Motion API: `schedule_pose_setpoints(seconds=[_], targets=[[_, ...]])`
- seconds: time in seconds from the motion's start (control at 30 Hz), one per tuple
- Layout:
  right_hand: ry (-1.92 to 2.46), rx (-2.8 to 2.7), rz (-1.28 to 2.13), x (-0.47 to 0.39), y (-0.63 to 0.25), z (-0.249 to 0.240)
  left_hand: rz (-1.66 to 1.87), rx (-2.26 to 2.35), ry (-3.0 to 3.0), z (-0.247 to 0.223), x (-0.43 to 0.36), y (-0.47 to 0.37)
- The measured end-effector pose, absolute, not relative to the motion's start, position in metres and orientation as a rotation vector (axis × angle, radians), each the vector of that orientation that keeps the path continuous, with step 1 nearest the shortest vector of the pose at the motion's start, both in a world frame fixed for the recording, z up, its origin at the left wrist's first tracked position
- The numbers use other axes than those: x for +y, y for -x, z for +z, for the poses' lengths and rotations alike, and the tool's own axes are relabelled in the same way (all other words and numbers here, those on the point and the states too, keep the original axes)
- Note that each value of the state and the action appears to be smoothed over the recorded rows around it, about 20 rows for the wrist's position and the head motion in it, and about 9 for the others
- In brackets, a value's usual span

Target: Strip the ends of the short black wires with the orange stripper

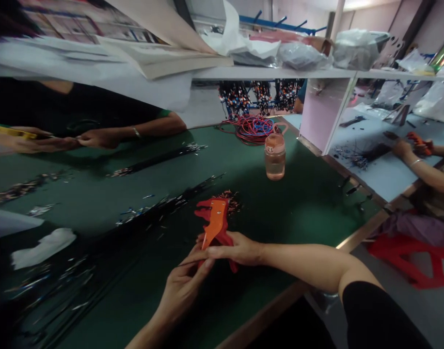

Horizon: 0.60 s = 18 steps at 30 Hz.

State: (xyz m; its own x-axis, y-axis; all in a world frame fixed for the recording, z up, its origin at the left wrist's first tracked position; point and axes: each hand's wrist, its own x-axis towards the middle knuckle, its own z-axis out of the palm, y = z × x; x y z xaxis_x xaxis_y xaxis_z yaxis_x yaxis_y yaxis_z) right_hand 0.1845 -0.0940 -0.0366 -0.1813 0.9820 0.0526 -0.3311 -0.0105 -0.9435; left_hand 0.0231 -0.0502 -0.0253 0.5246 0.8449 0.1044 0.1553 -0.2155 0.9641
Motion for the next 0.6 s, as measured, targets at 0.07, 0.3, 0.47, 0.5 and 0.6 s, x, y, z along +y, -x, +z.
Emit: schedule_pose_setpoints(seconds=[0.07, 0.3, 0.47, 0.5, 0.6], targets=[[0.852, -1.095, 1.434, -0.094, -0.184, -0.036, 0.779, 0.844, -1.676, -0.023, -0.05, -0.024], [0.881, -1.099, 1.277, -0.093, -0.183, -0.034, 0.817, 0.922, -1.541, -0.025, -0.037, -0.016], [0.802, -0.979, 1.479, -0.098, -0.191, -0.03, 1.128, 1.123, -1.227, -0.037, -0.028, -0.021], [0.802, -0.935, 1.544, -0.099, -0.193, -0.03, 1.148, 1.134, -1.159, -0.038, -0.027, -0.023], [0.827, -0.82, 1.74, -0.102, -0.198, -0.031, 1.213, 1.06, -0.972, -0.036, -0.025, -0.028]])
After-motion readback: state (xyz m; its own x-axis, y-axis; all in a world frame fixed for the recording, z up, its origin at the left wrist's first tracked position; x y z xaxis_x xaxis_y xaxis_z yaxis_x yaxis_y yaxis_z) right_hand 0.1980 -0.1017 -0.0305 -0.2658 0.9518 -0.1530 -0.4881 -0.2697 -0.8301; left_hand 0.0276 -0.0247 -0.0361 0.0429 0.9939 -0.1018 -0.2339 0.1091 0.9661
